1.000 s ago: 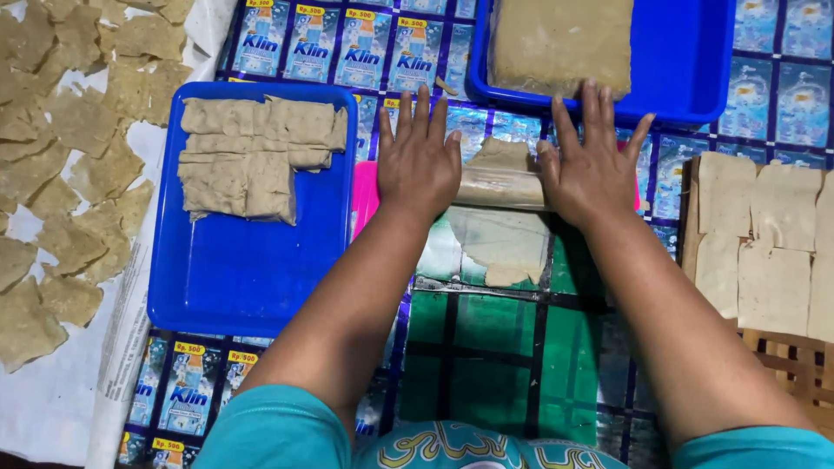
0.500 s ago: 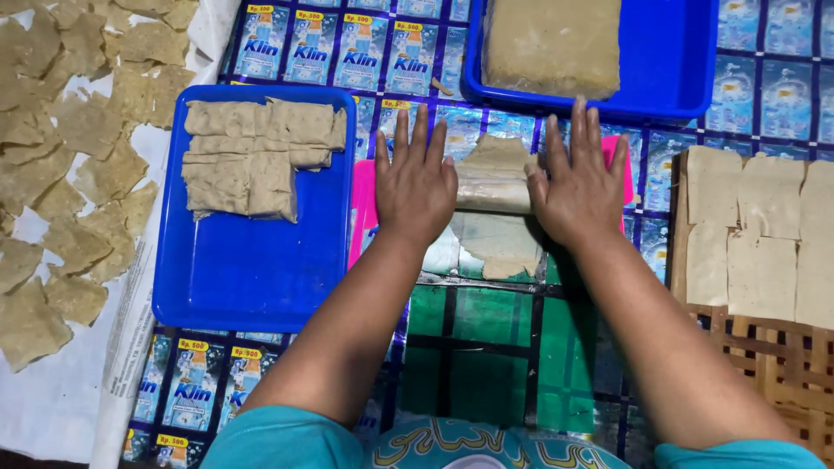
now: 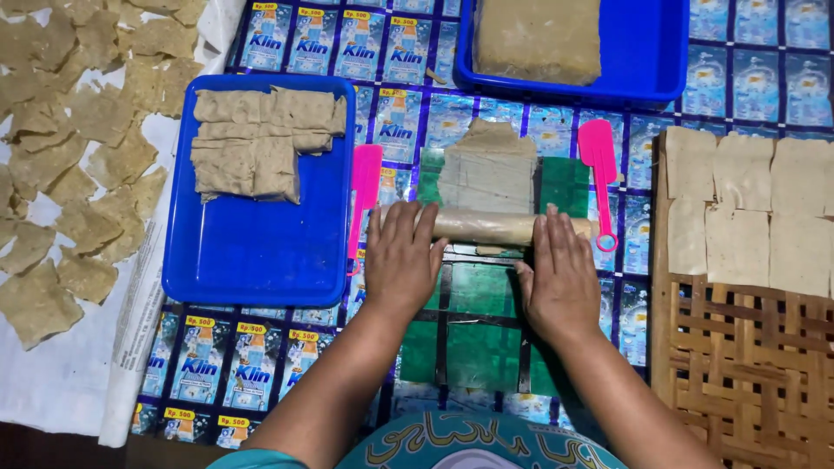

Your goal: Preparing and wrapping thin dough snacks on a workspace.

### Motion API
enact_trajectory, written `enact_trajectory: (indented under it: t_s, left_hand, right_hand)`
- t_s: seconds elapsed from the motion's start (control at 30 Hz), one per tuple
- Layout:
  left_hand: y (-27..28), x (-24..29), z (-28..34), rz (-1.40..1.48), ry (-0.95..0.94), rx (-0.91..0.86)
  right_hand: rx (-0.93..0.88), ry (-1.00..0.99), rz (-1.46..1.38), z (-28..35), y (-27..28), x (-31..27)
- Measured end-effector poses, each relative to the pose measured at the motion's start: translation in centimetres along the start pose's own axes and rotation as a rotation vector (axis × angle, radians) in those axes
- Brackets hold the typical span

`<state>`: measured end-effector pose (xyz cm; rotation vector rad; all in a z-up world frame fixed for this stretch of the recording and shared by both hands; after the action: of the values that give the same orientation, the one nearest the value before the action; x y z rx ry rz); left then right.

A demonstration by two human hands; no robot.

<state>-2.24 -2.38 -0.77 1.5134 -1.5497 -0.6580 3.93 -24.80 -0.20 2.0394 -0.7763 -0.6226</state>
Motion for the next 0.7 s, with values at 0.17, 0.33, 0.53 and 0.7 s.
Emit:
enact_trajectory:
  t_s: [0.17, 0.33, 0.53, 0.7]
  left_hand:
    - [-0.4, -0.4, -1.6, 0.044, -0.088, -0.106]
    - [-0.2, -0.9, -0.2, 0.102, 0.177, -0.215]
    - [2.1, -0.2, -0.7, 0.405, 0.421, -0.034]
    - [1.4, 0.1, -0.4, 0.445, 0.343, 0.149]
  right_hand:
    - [0.11, -0.25, -0.126, -2.9, -0.8, 8.4]
    - [0.031, -0.59, 0.143, -3.0, -8.8, 20.3]
    - [-0.036, -0.652, 0.098, -5.0, -8.0, 18.2]
    - [-0.186, -0.734, -0.012, -6.1, -4.4, 14.2]
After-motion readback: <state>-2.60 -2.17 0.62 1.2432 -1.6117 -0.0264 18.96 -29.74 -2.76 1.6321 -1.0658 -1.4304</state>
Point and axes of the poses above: each hand's wrist, its own z-axis away from the middle knuckle, its own y-axis out of the back of the hand, x = y × z, the point moved 4 cm from there along -z, towards the middle knuckle, and after that the axes turned 10 degrees about x, right-handed, at the moved point
